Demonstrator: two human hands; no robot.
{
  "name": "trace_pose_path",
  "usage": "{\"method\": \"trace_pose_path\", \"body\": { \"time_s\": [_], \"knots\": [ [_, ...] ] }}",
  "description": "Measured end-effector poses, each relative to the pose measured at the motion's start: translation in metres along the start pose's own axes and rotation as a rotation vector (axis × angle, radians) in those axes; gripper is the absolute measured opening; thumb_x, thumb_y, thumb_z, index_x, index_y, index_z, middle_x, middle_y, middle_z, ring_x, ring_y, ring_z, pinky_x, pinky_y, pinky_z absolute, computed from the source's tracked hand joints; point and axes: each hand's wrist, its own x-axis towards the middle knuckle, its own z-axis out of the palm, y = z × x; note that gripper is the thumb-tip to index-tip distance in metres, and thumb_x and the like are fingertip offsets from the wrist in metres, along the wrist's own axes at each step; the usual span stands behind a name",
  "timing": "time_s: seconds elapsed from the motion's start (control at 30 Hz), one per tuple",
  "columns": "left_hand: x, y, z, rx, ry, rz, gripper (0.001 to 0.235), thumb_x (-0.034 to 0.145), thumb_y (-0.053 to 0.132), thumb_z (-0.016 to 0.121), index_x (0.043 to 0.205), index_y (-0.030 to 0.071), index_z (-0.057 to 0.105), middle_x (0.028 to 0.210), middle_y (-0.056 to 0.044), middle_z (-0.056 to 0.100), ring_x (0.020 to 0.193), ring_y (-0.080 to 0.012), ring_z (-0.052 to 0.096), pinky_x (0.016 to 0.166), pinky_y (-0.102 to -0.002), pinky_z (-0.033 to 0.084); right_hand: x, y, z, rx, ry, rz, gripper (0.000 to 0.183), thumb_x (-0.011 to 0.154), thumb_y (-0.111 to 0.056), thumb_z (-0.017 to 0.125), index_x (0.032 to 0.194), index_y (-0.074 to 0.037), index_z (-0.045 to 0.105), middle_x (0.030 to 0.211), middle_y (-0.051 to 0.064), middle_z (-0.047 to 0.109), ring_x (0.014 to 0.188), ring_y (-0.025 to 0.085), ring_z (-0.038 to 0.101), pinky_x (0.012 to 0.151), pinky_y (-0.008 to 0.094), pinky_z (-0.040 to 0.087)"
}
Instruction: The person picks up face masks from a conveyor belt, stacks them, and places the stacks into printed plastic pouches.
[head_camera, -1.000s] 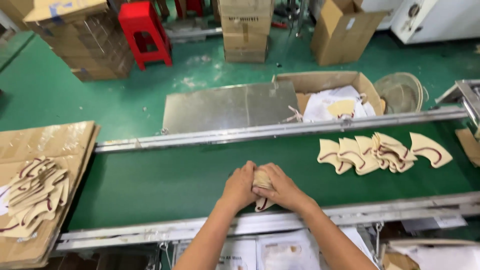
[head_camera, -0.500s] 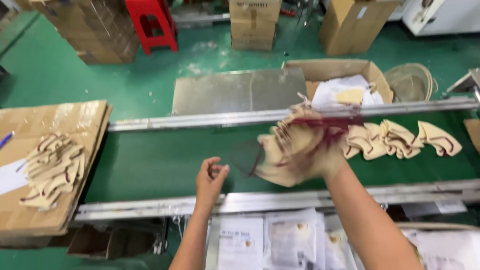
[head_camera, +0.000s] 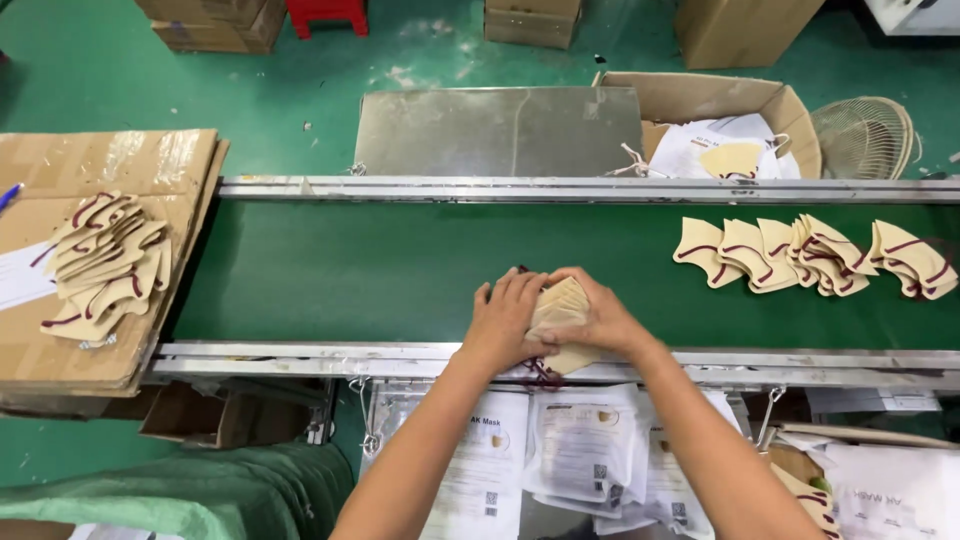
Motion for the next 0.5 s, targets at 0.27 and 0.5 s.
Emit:
{"method": "trace_pose_path", "body": {
  "time_s": [0.27, 0.5],
  "knots": [
    [-0.017, -0.003, 0.0, -0.136, -0.115, -0.219, 0.061, 0.082, 0.029, 0.082, 0.135, 0.014, 0.055, 0.131, -0.01, 0.065, 0.121, -0.0309, 0.064, 0.097, -0.043, 0.054, -0.035, 0.026, 0.018, 0.077, 0.037, -0.031, 0.069, 0.075, -0.021, 0.089, 0.136, -0.009, 0.059, 0.116, 0.007, 0.076, 0.105, 0.014, 0.07, 0.094, 0.031, 0.056],
    [-0.148, -0.044, 0.027, -0.111, 0.112, -0.727, 0.027, 0.096, 0.033, 0.074, 0.094, 0.006, 0.074, 0.094, -0.01, 0.073, 0.082, -0.0263, 0.069, 0.078, -0.038, 0.055, -0.073, 0.027, -0.001, 0.778, 0.243, 0.304, 0.069, 0.079, -0.011, 0.078, 0.142, -0.004, 0.051, 0.127, 0.01, 0.068, 0.114, 0.018, 0.067, 0.097, 0.035, 0.056]
  ]
}}
